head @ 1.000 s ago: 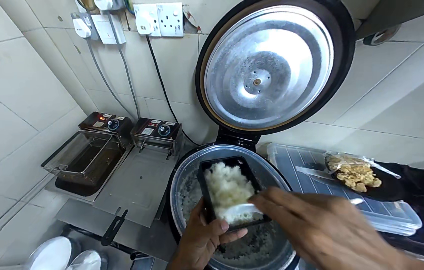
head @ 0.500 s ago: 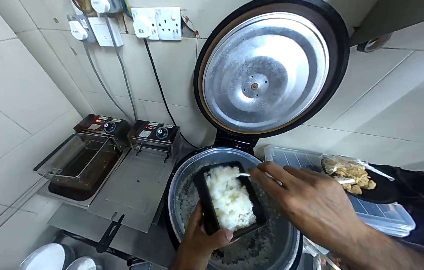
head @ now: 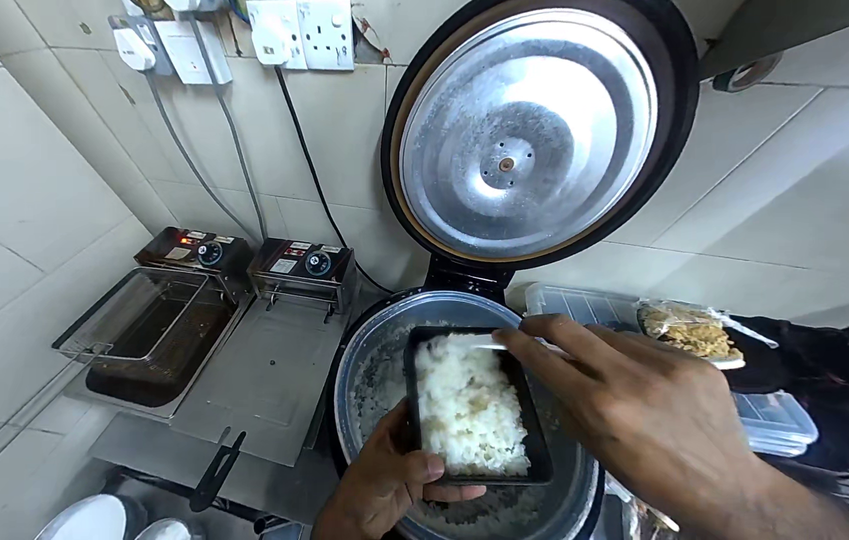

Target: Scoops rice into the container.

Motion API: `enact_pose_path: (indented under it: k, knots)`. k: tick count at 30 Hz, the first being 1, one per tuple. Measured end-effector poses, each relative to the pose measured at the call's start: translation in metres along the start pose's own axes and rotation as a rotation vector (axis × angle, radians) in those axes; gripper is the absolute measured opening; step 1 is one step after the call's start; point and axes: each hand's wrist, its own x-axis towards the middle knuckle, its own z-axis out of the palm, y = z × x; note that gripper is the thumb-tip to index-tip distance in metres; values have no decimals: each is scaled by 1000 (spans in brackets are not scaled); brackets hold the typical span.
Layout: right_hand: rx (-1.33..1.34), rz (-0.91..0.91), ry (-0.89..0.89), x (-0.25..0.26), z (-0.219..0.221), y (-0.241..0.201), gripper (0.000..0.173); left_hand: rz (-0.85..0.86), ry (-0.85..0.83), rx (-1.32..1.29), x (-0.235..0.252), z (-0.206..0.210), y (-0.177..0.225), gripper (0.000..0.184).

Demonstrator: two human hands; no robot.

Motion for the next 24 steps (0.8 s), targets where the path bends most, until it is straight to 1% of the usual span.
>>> enact_pose_path:
  k: [2, 4, 6, 9, 12, 14, 16, 18, 20, 21, 22, 24]
  knots:
    - [30, -16, -32, 0, 14, -8, 31, -17, -59, 7, 0, -2, 3, 67]
    - [84, -39, -51, 2, 32, -14, 30, -37, -120, -9, 1, -2, 2, 64]
    - [144, -34, -50, 5, 39, -15, 30, -38, -153, -42, 0, -4, -2, 64]
    - [218, 34, -36, 12, 29, -6, 32, 12, -43, -3, -1, 2, -4, 68]
    - [239, 130, -16, 14, 7, 3, 29, 138, 87, 146, 0, 7, -8, 88]
    - [285, 179, -125, 10, 6, 5, 30, 233, 114, 337, 1, 6, -10, 95]
    - [359, 200, -301, 2, 15, -3, 26, 284, 105, 453, 2, 5, -9, 97]
    - [405, 196, -457, -1, 22, -16, 27, 291, 97, 507, 3, 4, -9, 96]
    - [388, 168, -559, 1, 19, -21, 28, 280, 112, 520, 4, 3, -12, 96]
    - [368, 151, -582, 4, 16, -20, 27, 278, 134, 511, 4, 3, -15, 96]
    - [334, 125, -529, 4, 14, -18, 23, 280, 160, 498, 4, 3, -18, 97]
    - [246, 63, -310, 3, 8, -13, 18, 302, 211, 458, 4, 5, -23, 101]
